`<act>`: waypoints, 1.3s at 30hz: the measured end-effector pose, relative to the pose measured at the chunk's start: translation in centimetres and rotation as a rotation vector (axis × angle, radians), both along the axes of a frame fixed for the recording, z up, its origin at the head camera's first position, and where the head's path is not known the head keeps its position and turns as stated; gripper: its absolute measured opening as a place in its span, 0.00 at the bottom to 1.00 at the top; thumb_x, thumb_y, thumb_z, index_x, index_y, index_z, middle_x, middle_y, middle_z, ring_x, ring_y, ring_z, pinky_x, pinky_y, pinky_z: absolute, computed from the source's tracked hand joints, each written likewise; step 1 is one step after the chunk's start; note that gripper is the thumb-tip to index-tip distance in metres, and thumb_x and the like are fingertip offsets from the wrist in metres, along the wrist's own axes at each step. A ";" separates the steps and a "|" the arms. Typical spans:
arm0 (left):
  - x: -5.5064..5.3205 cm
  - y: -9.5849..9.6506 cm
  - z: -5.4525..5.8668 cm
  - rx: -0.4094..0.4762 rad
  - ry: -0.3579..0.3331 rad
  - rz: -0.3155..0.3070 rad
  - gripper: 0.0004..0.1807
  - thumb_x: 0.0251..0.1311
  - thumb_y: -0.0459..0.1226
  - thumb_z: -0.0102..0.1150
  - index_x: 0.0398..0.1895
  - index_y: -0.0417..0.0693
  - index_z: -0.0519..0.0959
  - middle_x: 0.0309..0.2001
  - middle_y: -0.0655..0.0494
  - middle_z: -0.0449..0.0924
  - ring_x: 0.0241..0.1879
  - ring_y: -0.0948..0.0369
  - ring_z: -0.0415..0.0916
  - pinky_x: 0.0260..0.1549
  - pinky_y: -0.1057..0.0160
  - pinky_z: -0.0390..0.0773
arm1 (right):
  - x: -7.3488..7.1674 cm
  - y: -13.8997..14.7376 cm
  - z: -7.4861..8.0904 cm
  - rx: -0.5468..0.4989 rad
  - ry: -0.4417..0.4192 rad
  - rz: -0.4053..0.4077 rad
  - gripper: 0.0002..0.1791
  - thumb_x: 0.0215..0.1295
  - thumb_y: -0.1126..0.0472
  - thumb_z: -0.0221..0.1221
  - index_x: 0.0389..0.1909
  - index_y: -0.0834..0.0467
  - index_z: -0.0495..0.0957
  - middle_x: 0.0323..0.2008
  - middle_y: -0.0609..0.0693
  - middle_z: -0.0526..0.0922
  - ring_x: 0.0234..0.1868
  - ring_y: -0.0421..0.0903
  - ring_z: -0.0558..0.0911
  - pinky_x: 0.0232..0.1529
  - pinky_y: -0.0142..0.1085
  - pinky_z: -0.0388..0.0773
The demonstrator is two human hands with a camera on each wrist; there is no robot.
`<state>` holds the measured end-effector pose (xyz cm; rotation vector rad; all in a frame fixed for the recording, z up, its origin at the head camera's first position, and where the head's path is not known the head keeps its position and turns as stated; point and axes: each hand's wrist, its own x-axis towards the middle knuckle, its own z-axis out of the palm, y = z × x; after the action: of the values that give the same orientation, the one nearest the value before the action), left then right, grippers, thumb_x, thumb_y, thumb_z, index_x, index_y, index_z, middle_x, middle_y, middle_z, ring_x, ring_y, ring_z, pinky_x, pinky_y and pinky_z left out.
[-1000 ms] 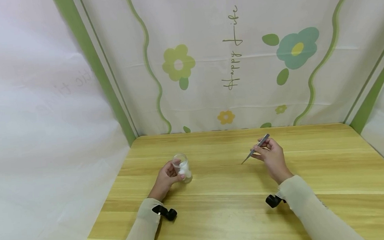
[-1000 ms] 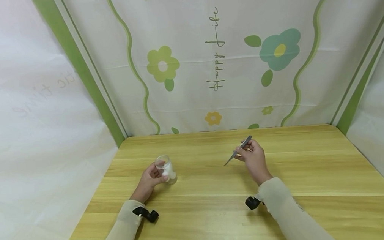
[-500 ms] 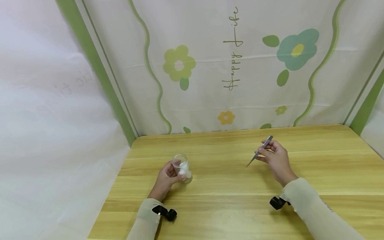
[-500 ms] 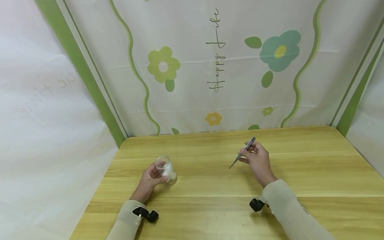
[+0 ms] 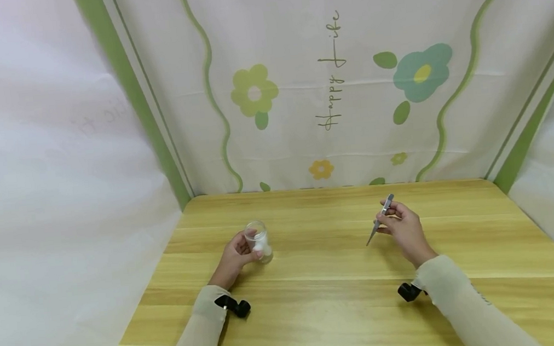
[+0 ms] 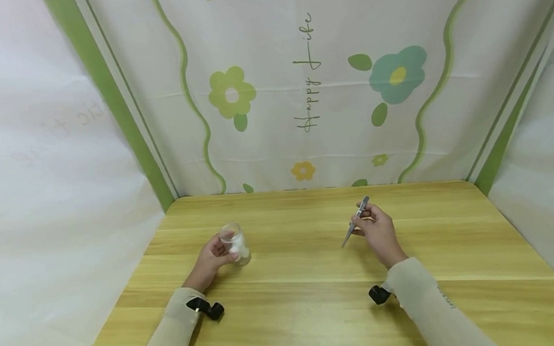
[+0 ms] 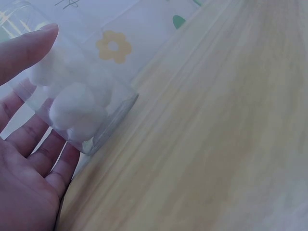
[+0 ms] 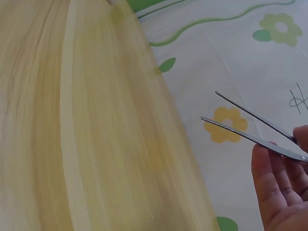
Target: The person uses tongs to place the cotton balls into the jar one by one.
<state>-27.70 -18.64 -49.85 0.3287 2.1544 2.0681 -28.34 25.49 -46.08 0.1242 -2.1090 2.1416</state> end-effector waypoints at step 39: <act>-0.6 -0.7 -1.2 -0.005 0.062 0.010 0.38 0.52 0.36 0.73 0.67 0.42 0.67 0.62 0.42 0.71 0.57 0.55 0.72 0.52 0.68 0.72 | -0.9 4.2 -0.4 0.966 -0.180 -0.006 0.25 0.71 0.58 0.51 0.63 0.68 0.68 0.47 0.62 0.79 0.38 0.52 0.80 0.33 0.43 0.79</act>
<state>-28.32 -19.32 -51.02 0.3865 2.1999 2.0845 -29.27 29.71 -46.48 0.0116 -3.0275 0.9700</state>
